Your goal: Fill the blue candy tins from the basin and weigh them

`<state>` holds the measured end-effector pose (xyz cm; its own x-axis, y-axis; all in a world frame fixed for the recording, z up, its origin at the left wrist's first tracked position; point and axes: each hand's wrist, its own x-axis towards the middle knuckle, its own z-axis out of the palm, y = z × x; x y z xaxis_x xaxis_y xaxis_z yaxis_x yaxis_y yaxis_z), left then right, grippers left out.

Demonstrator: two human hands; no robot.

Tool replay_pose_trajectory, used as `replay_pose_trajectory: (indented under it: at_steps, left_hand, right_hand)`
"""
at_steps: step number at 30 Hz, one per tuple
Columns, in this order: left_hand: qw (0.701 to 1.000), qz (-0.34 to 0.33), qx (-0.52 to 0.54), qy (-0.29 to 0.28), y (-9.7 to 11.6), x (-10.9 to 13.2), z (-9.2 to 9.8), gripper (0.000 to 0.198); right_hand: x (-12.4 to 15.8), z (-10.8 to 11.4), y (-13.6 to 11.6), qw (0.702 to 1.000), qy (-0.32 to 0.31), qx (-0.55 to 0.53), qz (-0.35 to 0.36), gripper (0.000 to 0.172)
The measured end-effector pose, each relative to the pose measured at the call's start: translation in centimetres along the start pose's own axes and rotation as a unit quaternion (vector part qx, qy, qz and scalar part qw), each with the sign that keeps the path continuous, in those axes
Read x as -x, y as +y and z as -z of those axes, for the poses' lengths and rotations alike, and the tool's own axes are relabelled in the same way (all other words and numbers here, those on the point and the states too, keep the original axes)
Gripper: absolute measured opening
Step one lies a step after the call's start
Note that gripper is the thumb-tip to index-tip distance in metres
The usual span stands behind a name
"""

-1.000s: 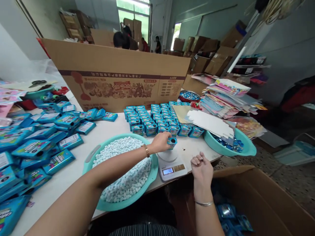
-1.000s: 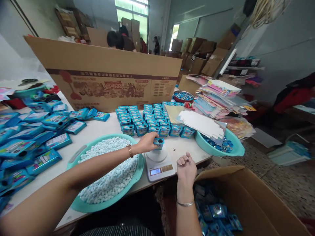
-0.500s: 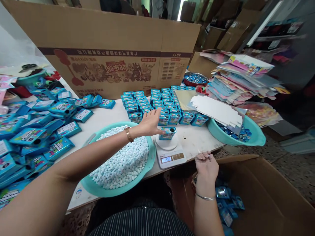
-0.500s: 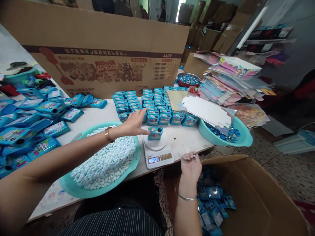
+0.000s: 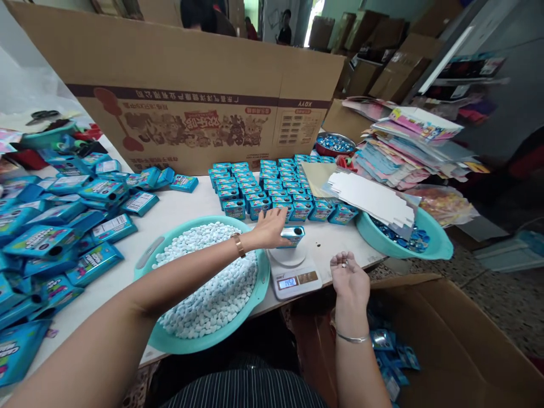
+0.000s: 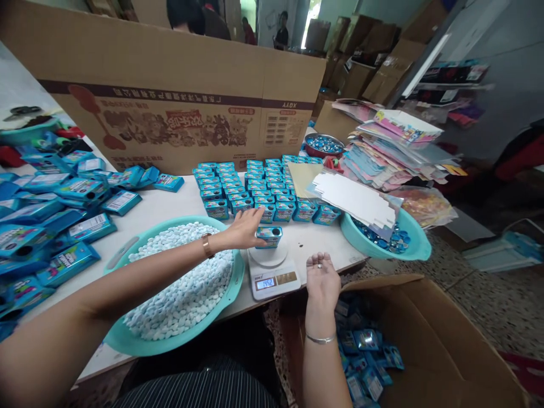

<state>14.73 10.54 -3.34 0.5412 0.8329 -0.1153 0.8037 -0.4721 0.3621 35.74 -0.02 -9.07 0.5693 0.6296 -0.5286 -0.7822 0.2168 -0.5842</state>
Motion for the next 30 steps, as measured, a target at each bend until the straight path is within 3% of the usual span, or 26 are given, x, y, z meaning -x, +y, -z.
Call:
replay_pose_trajectory:
  at_steps: [5,7,9,10,11,14,16,17,18,20,21,22,23,24,26,28,29,30]
  left_hand:
    - [1.000,-0.017,-0.008,-0.007,0.6,-1.2,-1.2,0.099]
    - [0.999,-0.025,-0.012,-0.019,0.6,-1.7,-1.3,0.097]
    - [0.999,-0.032,-0.012,-0.042,0.4,-2.2,-1.1,0.098]
    - [0.998,-0.035,-0.011,-0.056,0.2,-2.5,-0.8,0.099]
    - [0.997,-0.039,-0.010,-0.068,0.0,-2.7,-0.4,0.100]
    - [0.996,-0.046,-0.009,-0.079,-0.7,-2.8,0.9,0.101]
    - [0.996,-0.058,-0.007,-0.068,-1.2,-2.4,1.7,0.102]
    - [0.996,-0.066,-0.002,-0.060,-1.6,-2.0,2.1,0.102]
    - [0.996,-0.073,0.005,-0.048,-2.0,-1.6,2.4,0.104]
    - [0.997,-0.075,0.024,-0.015,-3.2,-0.7,3.0,0.106]
    - [0.997,-0.068,0.031,0.004,-4.0,-0.2,3.3,0.106]
    - [0.997,-0.058,0.035,0.024,-5.0,0.3,3.6,0.104]
    - [0.997,-0.048,0.038,0.042,-6.0,0.8,4.0,0.101]
    - [0.997,-0.039,0.039,0.060,-7.3,1.5,4.4,0.097]
    - [0.994,-0.022,0.045,0.093,-10.2,3.4,5.3,0.090]
    - [0.989,0.015,0.054,0.136,-13.6,6.2,6.1,0.085]
    - [0.980,0.060,0.066,0.175,-15.5,7.9,6.5,0.082]
    - [0.964,0.134,0.065,0.220,-17.6,9.9,6.7,0.078]
  right_hand:
    - [0.1,-1.5,0.5,0.997,-0.064,0.030,0.021,0.010]
    - [1.1,-1.8,1.5,0.984,-0.144,0.088,0.052,0.004]
    - [3.0,-2.1,3.4,0.932,-0.267,0.227,0.092,0.015]
    - [4.2,-2.4,4.6,0.877,-0.340,0.319,0.116,0.021]
    - [5.5,-2.7,5.9,0.797,-0.416,0.414,0.142,0.026]
    - [9.0,-4.0,10.2,0.474,-0.596,0.603,0.238,0.030]
    - [10.4,-5.1,12.6,0.274,-0.643,0.664,0.266,0.048]
    - [10.7,-5.5,13.6,0.201,-0.651,0.683,0.266,0.052]
    - [10.8,-6.0,14.4,0.148,-0.653,0.695,0.260,0.049]
    - [10.6,-6.7,15.5,0.095,-0.655,0.709,0.244,0.032]
    - [10.4,-7.0,15.9,0.090,-0.653,0.715,0.233,0.028]
    - [10.2,-7.3,16.1,0.108,-0.651,0.718,0.221,0.027]
    - [9.9,-7.7,16.2,0.153,-0.650,0.715,0.207,0.025]
    - [9.7,-8.0,16.3,0.225,-0.648,0.704,0.185,0.020]
    - [9.4,-8.7,16.3,0.430,-0.625,0.645,0.092,0.010]
    - [9.3,-9.3,16.2,0.628,-0.552,0.544,-0.077,0.007]
    - [9.2,-9.4,16.3,0.701,-0.490,0.486,-0.179,0.008]
    - [9.2,-9.6,16.4,0.753,-0.421,0.427,-0.271,0.010]
